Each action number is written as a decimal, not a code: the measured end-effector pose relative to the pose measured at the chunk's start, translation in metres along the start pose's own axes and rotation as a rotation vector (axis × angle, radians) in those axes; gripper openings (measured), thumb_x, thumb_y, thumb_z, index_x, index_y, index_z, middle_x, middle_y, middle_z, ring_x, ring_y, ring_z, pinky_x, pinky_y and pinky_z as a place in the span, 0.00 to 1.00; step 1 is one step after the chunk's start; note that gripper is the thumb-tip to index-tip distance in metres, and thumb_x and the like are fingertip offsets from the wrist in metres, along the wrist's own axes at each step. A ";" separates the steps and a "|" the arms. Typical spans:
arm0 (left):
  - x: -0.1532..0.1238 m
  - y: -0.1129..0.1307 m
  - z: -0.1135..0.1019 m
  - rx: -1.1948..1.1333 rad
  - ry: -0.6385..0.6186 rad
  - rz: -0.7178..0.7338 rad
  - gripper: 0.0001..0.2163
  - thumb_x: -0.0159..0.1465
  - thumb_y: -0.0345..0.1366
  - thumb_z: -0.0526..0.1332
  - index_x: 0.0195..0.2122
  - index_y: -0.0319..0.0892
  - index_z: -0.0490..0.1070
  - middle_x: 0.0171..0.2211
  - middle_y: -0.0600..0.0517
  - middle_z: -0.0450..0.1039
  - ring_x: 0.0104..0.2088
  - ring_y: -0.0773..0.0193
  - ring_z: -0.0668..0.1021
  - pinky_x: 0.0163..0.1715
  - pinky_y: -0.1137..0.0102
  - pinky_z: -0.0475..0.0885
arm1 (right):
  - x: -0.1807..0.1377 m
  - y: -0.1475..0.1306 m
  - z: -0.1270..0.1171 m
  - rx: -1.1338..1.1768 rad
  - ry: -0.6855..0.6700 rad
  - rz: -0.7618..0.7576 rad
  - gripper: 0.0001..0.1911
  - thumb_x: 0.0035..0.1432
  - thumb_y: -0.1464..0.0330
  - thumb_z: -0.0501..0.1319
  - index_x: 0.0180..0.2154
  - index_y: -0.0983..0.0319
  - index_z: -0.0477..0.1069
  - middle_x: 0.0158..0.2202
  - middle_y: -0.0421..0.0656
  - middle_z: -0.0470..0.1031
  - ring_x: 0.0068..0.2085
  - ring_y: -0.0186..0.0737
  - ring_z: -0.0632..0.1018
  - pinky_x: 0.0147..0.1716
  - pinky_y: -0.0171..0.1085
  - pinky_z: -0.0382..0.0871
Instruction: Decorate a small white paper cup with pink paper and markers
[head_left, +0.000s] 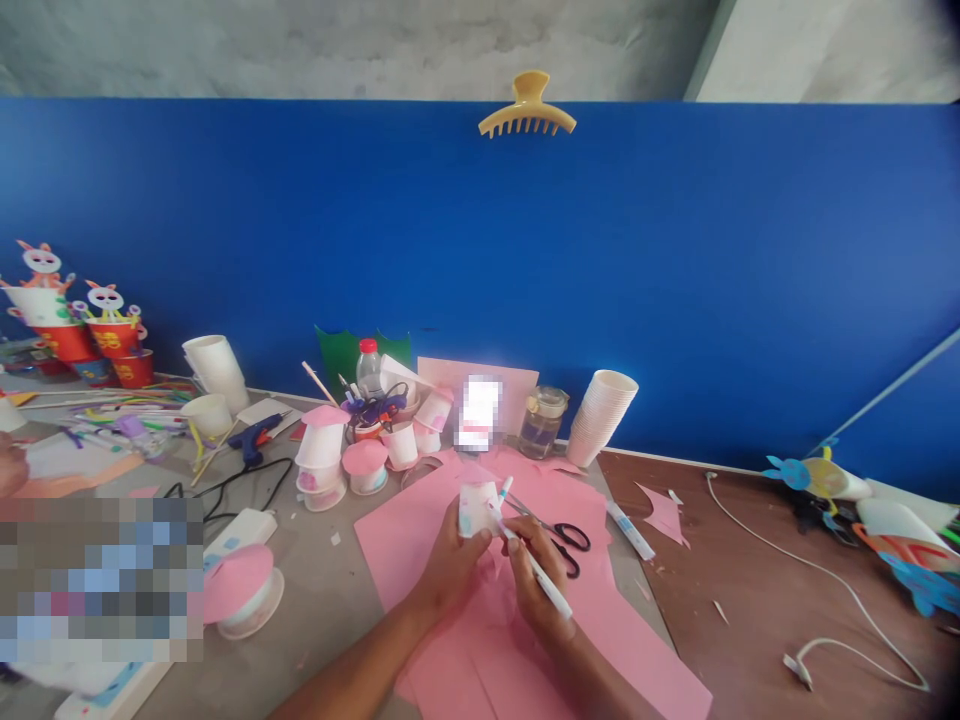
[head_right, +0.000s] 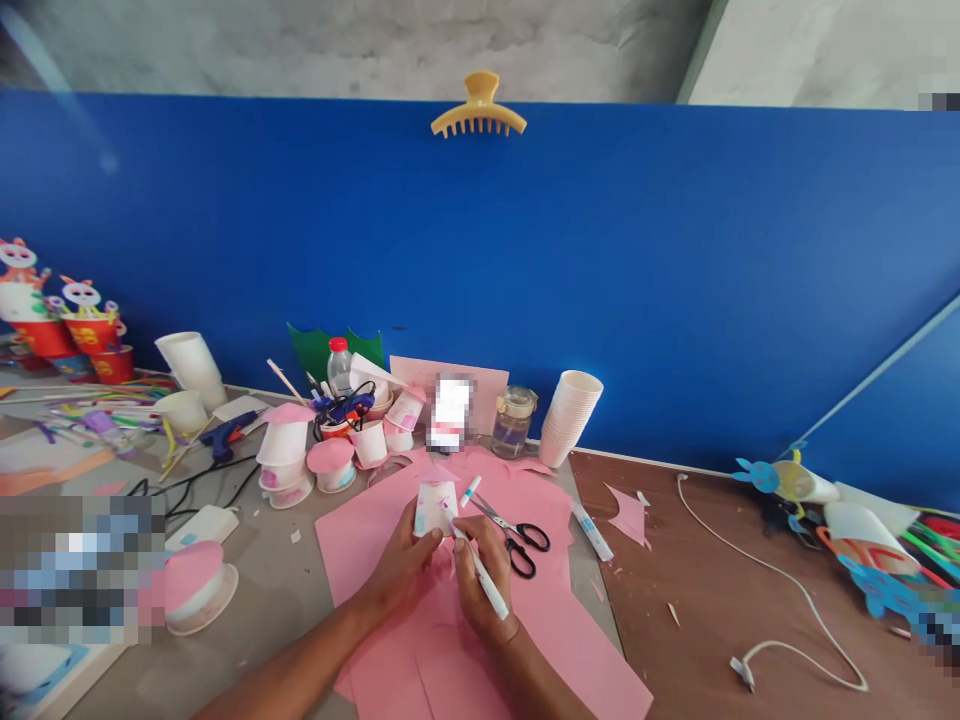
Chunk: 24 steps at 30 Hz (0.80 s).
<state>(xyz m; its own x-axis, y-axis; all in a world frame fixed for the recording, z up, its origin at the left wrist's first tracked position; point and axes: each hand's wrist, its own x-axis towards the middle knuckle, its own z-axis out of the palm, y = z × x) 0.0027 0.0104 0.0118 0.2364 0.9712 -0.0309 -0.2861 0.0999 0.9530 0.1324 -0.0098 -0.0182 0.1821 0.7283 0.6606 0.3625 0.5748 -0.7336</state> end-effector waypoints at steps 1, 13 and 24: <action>0.000 0.000 0.000 -0.003 -0.003 0.011 0.19 0.57 0.36 0.62 0.51 0.44 0.66 0.37 0.50 0.72 0.38 0.61 0.73 0.39 0.68 0.68 | 0.000 0.001 0.000 -0.007 0.002 0.004 0.08 0.62 0.67 0.53 0.39 0.60 0.69 0.31 0.41 0.72 0.32 0.38 0.74 0.31 0.37 0.67; 0.001 -0.001 -0.001 0.018 -0.040 -0.011 0.19 0.59 0.36 0.61 0.52 0.44 0.65 0.39 0.50 0.71 0.40 0.61 0.73 0.42 0.66 0.68 | 0.000 0.004 0.001 0.004 0.018 0.044 0.07 0.62 0.68 0.53 0.38 0.60 0.70 0.31 0.41 0.72 0.32 0.37 0.74 0.29 0.35 0.67; 0.001 0.001 0.001 -0.033 -0.040 -0.009 0.20 0.56 0.39 0.64 0.50 0.43 0.67 0.40 0.49 0.72 0.41 0.59 0.73 0.43 0.65 0.67 | -0.003 0.004 0.001 0.037 0.028 0.037 0.08 0.62 0.67 0.54 0.39 0.60 0.70 0.32 0.42 0.71 0.33 0.38 0.74 0.30 0.36 0.67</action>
<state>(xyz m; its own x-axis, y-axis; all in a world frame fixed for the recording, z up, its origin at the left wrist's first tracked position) 0.0040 0.0107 0.0130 0.2757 0.9609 -0.0265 -0.3141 0.1161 0.9423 0.1323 -0.0094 -0.0232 0.2204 0.7389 0.6368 0.3213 0.5614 -0.7626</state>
